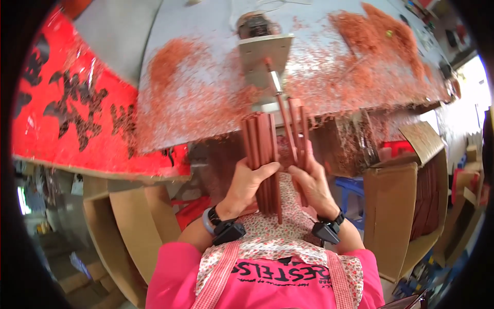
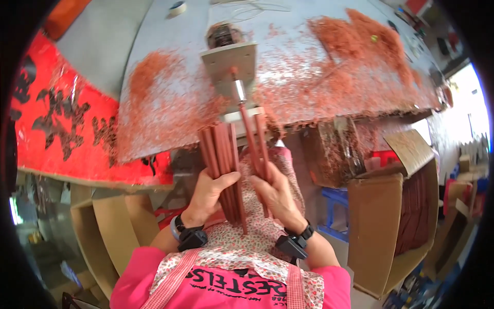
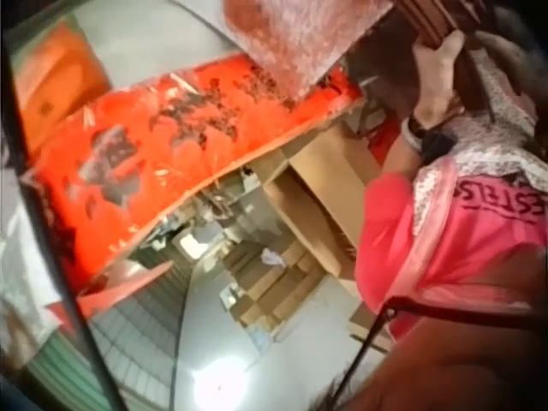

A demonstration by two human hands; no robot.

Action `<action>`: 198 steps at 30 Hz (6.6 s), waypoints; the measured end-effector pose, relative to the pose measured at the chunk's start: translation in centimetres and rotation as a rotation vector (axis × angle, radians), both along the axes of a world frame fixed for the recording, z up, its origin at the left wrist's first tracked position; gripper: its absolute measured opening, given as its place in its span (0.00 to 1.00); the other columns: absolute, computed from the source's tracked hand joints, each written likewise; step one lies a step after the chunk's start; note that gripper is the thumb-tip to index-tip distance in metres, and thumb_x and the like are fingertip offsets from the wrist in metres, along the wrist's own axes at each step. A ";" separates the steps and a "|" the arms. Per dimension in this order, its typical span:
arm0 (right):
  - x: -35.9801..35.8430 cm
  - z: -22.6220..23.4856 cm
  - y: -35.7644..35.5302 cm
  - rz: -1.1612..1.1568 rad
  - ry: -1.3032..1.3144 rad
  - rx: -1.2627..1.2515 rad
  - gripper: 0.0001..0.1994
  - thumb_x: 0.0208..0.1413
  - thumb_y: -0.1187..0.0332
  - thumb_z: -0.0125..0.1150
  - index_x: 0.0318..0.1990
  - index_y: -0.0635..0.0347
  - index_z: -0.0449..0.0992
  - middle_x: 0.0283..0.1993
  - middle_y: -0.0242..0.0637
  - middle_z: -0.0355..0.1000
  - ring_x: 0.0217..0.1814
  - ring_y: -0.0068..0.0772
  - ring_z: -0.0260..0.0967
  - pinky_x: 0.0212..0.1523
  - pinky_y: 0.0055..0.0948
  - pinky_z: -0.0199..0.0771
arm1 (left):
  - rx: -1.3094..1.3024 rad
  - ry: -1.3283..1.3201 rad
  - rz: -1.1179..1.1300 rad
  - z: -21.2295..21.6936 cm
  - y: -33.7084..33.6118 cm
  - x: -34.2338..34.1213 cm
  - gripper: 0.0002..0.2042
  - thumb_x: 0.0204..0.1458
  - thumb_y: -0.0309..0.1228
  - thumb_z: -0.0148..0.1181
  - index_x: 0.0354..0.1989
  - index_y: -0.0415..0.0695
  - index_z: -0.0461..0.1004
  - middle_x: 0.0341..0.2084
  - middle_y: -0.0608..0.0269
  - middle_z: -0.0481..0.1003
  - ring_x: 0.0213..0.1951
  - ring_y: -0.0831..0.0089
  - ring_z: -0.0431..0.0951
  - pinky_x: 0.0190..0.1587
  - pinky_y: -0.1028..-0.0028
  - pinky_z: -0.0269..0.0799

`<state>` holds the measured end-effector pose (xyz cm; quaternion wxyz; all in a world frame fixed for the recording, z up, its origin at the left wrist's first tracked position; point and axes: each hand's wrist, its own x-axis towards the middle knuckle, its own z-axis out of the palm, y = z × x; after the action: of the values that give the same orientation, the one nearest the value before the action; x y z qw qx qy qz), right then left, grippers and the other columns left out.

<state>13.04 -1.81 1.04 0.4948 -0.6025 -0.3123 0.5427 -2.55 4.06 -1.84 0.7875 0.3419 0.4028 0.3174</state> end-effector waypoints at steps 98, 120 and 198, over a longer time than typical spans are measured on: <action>3.7 -0.4 -1.2 0.003 0.165 0.021 0.19 0.48 0.76 0.60 0.49 0.66 0.68 0.28 0.28 0.68 0.24 0.15 0.63 0.24 0.18 0.65 | -0.047 -0.089 0.104 -0.5 2.3 7.3 0.12 0.50 0.32 0.63 0.40 0.40 0.73 0.30 0.64 0.76 0.31 0.76 0.75 0.36 0.76 0.71; 2.3 -0.1 -2.9 0.085 0.079 0.059 0.21 0.44 0.76 0.65 0.48 0.65 0.67 0.23 0.28 0.67 0.23 0.17 0.65 0.23 0.20 0.65 | -0.026 -0.009 0.061 0.4 0.6 6.3 0.13 0.51 0.37 0.62 0.37 0.39 0.73 0.24 0.68 0.72 0.25 0.81 0.71 0.29 0.79 0.67; -3.8 1.0 -4.5 0.027 0.028 -0.122 0.19 0.46 0.75 0.55 0.49 0.68 0.69 0.16 0.27 0.64 0.11 0.15 0.57 0.12 0.17 0.54 | -0.151 -0.305 -0.028 0.8 0.4 0.1 0.11 0.51 0.34 0.62 0.38 0.40 0.73 0.26 0.64 0.75 0.27 0.78 0.74 0.31 0.76 0.72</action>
<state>9.20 -6.33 2.01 0.4539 -0.6196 -0.2797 0.5760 -2.47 4.43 -1.07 0.8673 0.2353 0.2966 0.3232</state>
